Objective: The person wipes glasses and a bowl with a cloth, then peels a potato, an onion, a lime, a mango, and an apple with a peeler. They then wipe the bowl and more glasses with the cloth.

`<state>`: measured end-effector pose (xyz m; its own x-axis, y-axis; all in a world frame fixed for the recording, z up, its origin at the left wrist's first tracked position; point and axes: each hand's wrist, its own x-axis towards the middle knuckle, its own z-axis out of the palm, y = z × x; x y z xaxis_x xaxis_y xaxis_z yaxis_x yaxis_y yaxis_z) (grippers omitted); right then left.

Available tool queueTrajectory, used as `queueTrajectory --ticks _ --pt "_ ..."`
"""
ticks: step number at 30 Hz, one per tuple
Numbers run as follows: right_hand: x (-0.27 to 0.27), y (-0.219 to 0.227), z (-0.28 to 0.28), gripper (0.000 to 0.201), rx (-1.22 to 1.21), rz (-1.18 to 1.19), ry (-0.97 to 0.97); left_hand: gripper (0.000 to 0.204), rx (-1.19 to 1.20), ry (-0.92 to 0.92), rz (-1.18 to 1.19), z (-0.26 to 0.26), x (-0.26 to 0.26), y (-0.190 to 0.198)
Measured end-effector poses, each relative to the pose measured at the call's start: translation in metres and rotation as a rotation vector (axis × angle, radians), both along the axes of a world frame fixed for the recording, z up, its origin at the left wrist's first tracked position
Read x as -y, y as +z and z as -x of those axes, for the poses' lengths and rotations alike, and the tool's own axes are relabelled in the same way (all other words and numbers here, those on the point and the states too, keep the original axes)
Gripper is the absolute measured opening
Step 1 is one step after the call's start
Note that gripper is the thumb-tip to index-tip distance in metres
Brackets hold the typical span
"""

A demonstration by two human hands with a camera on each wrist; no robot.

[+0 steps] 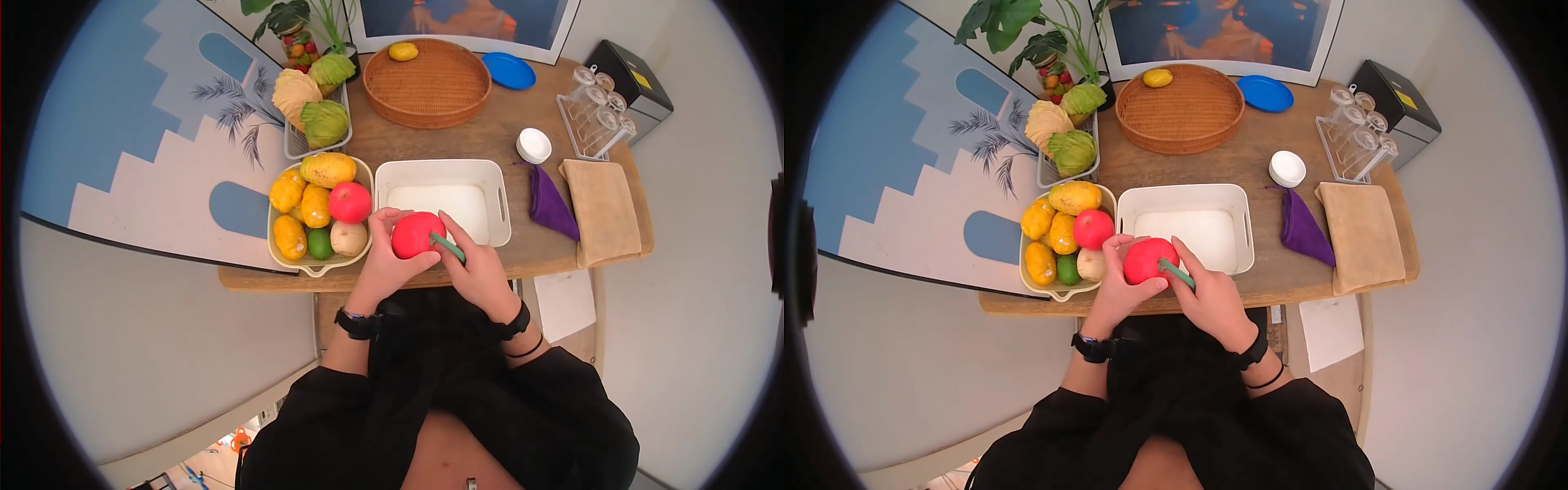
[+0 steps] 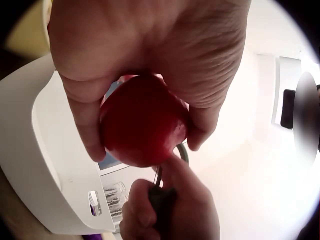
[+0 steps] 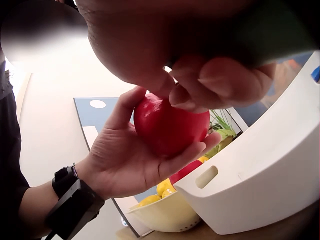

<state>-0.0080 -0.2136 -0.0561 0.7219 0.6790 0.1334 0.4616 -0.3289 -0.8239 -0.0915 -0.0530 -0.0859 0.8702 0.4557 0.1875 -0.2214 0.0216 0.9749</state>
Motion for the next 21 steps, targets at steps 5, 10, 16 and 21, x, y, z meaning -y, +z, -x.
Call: queueTrajectory --ticks 5,10,16,21 --pt "0.001 -0.004 -0.003 0.061 0.082 0.016 0.047 0.078 -0.179 -0.114 -0.104 -0.001 -0.023 0.018" --pt "0.002 0.002 -0.005 0.065 0.16 0.101 0.046 0.077 -0.273 -0.088 -0.246 -0.004 -0.018 0.021" --pt "0.008 0.001 -0.01 0.065 0.182 0.119 0.061 0.07 -0.323 -0.068 -0.288 -0.006 -0.017 0.025" --pt "0.011 -0.001 -0.014 0.064 0.185 0.073 0.053 0.067 -0.346 -0.155 -0.236 -0.009 -0.016 0.04"
